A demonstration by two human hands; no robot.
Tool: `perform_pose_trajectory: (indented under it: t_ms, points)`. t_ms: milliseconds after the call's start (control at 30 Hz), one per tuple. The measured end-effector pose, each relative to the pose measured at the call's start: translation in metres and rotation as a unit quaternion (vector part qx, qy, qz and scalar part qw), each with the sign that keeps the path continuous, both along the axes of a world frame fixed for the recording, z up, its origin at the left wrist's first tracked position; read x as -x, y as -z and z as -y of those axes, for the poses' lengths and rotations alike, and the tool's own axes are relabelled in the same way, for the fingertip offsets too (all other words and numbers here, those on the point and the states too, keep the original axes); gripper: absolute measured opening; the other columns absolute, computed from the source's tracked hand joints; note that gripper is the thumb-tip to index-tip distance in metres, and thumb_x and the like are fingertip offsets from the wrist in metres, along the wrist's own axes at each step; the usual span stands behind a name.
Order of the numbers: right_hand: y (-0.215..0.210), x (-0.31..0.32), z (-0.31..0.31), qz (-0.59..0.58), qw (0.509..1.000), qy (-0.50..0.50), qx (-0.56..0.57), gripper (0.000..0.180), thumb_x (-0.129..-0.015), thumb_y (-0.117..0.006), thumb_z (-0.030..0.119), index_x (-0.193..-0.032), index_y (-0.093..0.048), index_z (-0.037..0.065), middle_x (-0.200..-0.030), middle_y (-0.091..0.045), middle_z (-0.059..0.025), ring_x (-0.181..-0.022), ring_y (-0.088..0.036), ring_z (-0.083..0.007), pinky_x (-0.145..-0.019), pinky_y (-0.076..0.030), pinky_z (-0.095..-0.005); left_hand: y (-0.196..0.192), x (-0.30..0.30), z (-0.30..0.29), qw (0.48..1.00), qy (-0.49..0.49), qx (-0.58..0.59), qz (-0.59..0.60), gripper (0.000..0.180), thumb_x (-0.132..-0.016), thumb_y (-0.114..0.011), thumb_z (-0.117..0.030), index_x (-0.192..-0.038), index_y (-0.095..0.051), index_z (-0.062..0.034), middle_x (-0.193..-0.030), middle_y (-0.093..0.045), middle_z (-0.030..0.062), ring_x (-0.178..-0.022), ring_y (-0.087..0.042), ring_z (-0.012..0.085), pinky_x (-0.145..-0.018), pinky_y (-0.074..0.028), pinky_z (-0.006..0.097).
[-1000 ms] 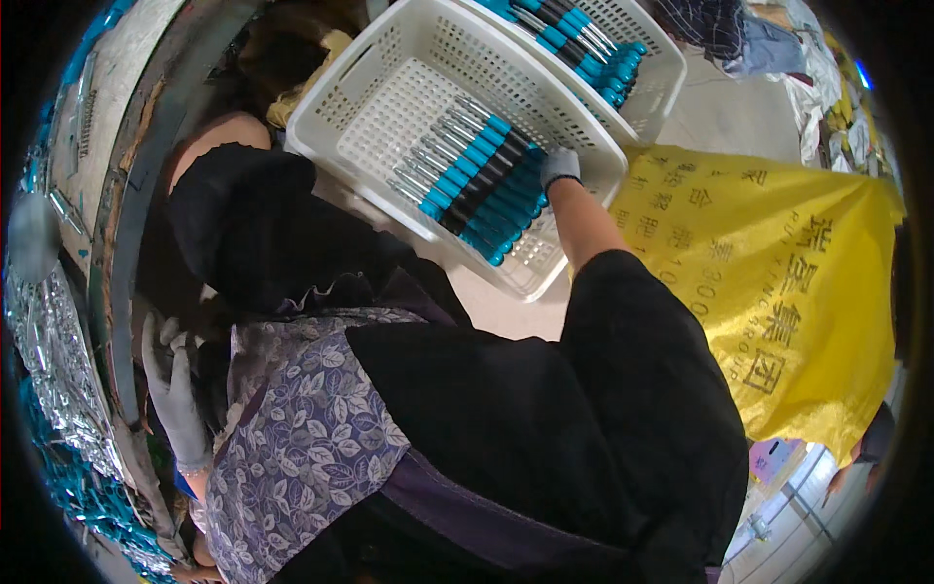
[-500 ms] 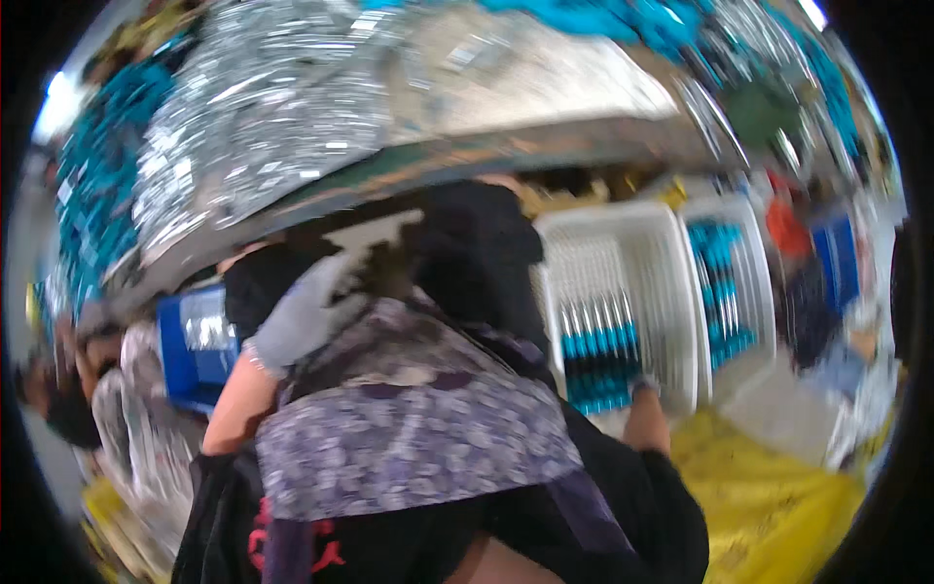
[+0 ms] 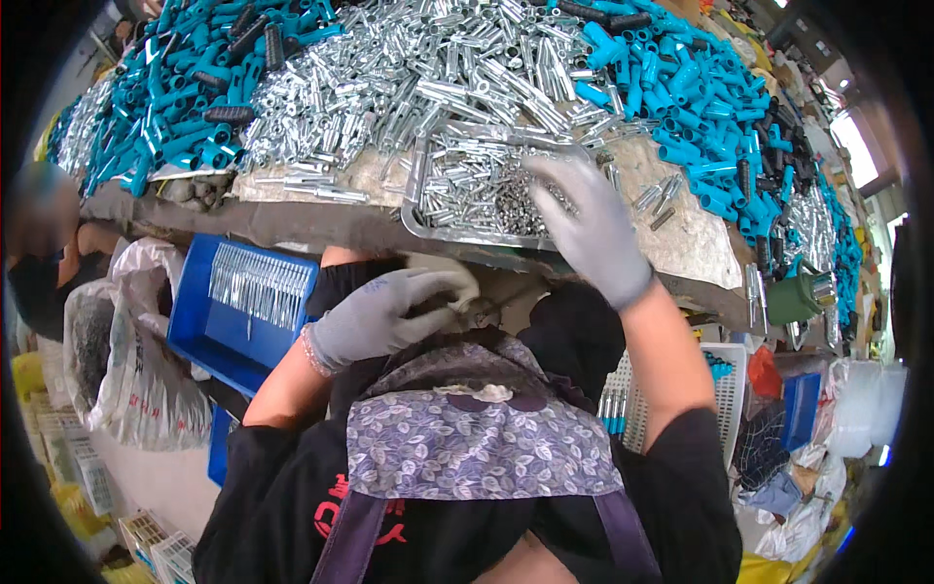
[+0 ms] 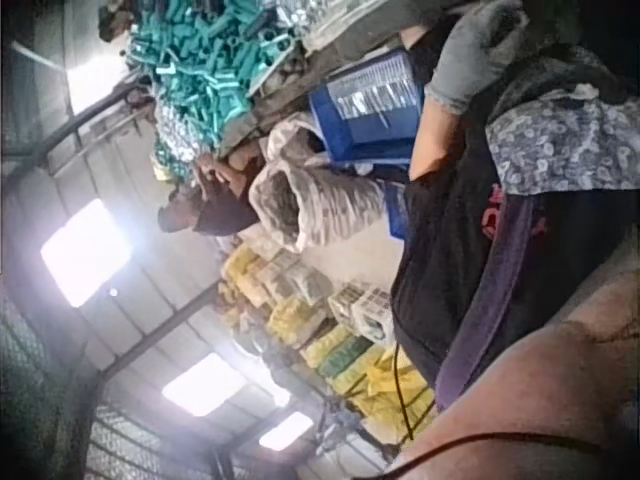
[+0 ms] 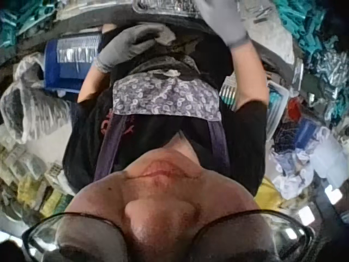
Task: Assembling hardware components including blue plastic handles and metal rods at a factory workbench.
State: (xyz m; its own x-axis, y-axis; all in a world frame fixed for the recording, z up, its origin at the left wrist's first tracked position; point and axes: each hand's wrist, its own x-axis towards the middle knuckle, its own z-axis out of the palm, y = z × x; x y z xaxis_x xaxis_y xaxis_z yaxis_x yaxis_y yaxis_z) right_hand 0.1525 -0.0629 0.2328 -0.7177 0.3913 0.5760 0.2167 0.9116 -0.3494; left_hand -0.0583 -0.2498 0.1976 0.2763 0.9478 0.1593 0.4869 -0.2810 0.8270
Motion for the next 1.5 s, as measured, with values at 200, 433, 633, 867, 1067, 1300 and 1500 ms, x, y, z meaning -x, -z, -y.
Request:
perform_pose_trajectory:
  t_ms: [200,433,633,867,1067,1300,1500]
  points:
    - [0.025,0.118,-0.142,0.228,0.958,0.175,0.002,0.038,-0.091,-0.066,0.030,-0.119,-0.063,0.005,-0.108,-0.066,-0.0183,-0.107,-0.062,-0.0371,-0.092,-0.049,-0.0452,-0.009,0.037,-0.006,0.998,-0.057,0.026,0.030,0.040,-0.091,-0.065,-0.006,-0.130,-0.059,-0.0002,-0.118,-0.066,0.0147,-0.108,-0.065,0.0248,-0.093,-0.050,0.032]
    - [-0.051,0.114,-0.163,-0.288,0.883,0.034,0.369,0.032,-0.099,-0.061,0.028,-0.123,-0.060,0.008,-0.106,-0.067,-0.0027,-0.100,-0.062,-0.0139,-0.086,-0.051,-0.0305,0.022,0.065,-0.001,0.986,-0.123,-0.012,0.108,0.037,-0.092,-0.058,0.001,-0.128,-0.058,0.0033,-0.115,-0.067,0.0156,-0.099,-0.068,0.0213,-0.088,-0.053,0.031]
    - [-0.036,0.153,-0.235,0.029,0.970,0.226,0.080,0.038,-0.087,-0.061,0.026,-0.119,-0.067,0.004,-0.118,-0.068,-0.0205,-0.115,-0.064,-0.0324,-0.098,-0.049,-0.0388,0.049,0.055,-0.065,0.905,-0.313,-0.274,0.087,0.041,-0.088,-0.059,0.007,-0.128,-0.057,0.0043,-0.111,-0.066,0.0155,-0.099,-0.066,0.0257,-0.087,-0.052,0.033]
    - [-0.007,0.188,-0.286,0.304,0.889,0.331,0.086,0.048,-0.083,-0.059,0.029,-0.122,-0.066,0.002,-0.127,-0.063,-0.0244,-0.120,-0.062,-0.0356,-0.102,-0.049,-0.0411,0.048,0.052,-0.080,0.862,-0.335,-0.367,-0.096,0.040,-0.080,-0.070,0.001,-0.119,-0.060,0.0020,-0.104,-0.067,0.0176,-0.088,-0.065,0.0346,-0.077,-0.050,0.041]
    - [-0.009,0.188,-0.257,0.352,0.874,0.327,0.070,0.044,-0.086,-0.054,0.021,-0.122,-0.068,0.000,-0.131,-0.062,-0.0221,-0.121,-0.062,-0.0339,-0.103,-0.049,-0.0427,0.047,0.051,-0.081,0.866,-0.345,-0.347,-0.102,0.041,-0.080,-0.071,0.001,-0.119,-0.060,0.0015,-0.100,-0.067,0.0162,-0.084,-0.064,0.0338,-0.072,-0.049,0.041]
    - [-0.013,0.121,-0.251,0.105,0.942,0.317,0.023,0.039,-0.087,-0.063,0.038,-0.104,-0.070,0.004,-0.105,-0.070,-0.0224,-0.102,-0.067,-0.0368,-0.089,-0.052,-0.0459,0.052,0.051,-0.085,0.874,-0.353,-0.324,-0.081,0.037,-0.083,-0.069,0.002,-0.118,-0.064,-0.0009,-0.105,-0.066,0.0159,-0.090,-0.063,0.0310,-0.078,-0.051,0.037]
    - [-0.040,0.048,-0.059,0.065,0.961,0.055,0.263,0.024,-0.086,-0.065,0.022,-0.098,-0.069,0.001,-0.078,-0.066,-0.0140,-0.071,-0.062,-0.0226,-0.069,-0.049,-0.0351,0.019,0.027,-0.056,0.863,-0.338,-0.358,-0.111,0.054,-0.082,-0.070,-0.004,-0.133,-0.056,-0.0015,-0.121,-0.061,0.0171,-0.110,-0.059,0.0320,-0.096,-0.048,0.039]
